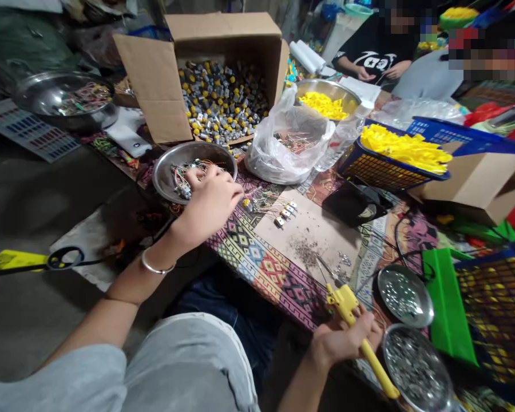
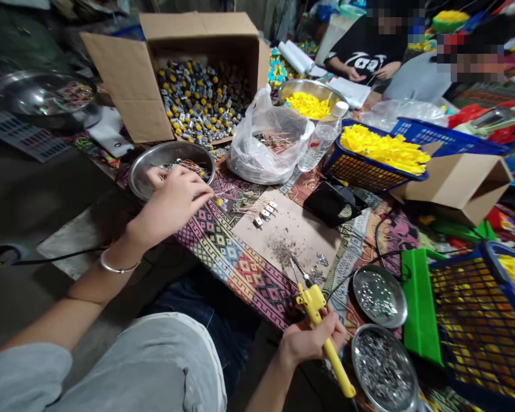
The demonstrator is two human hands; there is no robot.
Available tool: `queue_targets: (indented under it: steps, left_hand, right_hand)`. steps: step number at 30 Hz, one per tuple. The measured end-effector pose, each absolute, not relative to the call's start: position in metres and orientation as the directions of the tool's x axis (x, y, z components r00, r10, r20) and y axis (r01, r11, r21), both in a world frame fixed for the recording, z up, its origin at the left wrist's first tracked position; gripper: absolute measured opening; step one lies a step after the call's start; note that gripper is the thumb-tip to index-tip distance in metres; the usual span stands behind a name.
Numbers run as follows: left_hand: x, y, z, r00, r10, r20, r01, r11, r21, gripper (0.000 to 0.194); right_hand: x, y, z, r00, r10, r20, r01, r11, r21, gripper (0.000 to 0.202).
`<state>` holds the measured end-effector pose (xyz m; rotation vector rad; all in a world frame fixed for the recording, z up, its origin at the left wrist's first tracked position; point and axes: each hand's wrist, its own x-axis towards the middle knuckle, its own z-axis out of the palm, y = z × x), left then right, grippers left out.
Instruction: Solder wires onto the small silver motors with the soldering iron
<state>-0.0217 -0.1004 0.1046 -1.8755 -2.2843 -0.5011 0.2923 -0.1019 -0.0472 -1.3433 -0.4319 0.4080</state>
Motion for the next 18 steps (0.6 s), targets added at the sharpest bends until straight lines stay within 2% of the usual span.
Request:
queue_targets:
  steps: [3, 6, 9, 14, 18]
  left_hand:
    - [-0.053, -0.111, 0.124, -0.261, 0.886, 0.384, 0.962, 0.206, 0.178, 0.037]
    - [-0.085, -0.111, 0.133, -0.279, 0.882, 0.380, 0.959, 0.235, 0.157, 0.054]
    - [-0.113, -0.101, 0.131, -0.272, 0.893, 0.359, 0.962, 0.244, 0.123, 0.063]
    - [-0.149, -0.067, 0.115, -0.262, 0.923, 0.283, 0.960, 0.221, 0.170, 0.074]
    - [-0.161, -0.039, 0.105, -0.215, 0.959, 0.186, 0.965, 0.179, 0.193, 0.101]
  right_hand:
    - [0.292, -0.101, -0.046, 0.856, 0.515, 0.047, -0.051, 0.174, -0.983, 0.038]
    - [0.290, -0.100, -0.045, 0.867, 0.496, 0.042, -0.051, 0.173, -0.984, 0.037]
    - [0.289, -0.098, -0.044, 0.882, 0.468, 0.058, -0.031, 0.180, -0.983, 0.037]
    - [0.289, -0.095, -0.044, 0.885, 0.464, 0.031, -0.056, 0.172, -0.983, 0.037]
    - [0.291, -0.095, -0.044, 0.888, 0.459, 0.042, -0.030, 0.149, -0.988, 0.041]
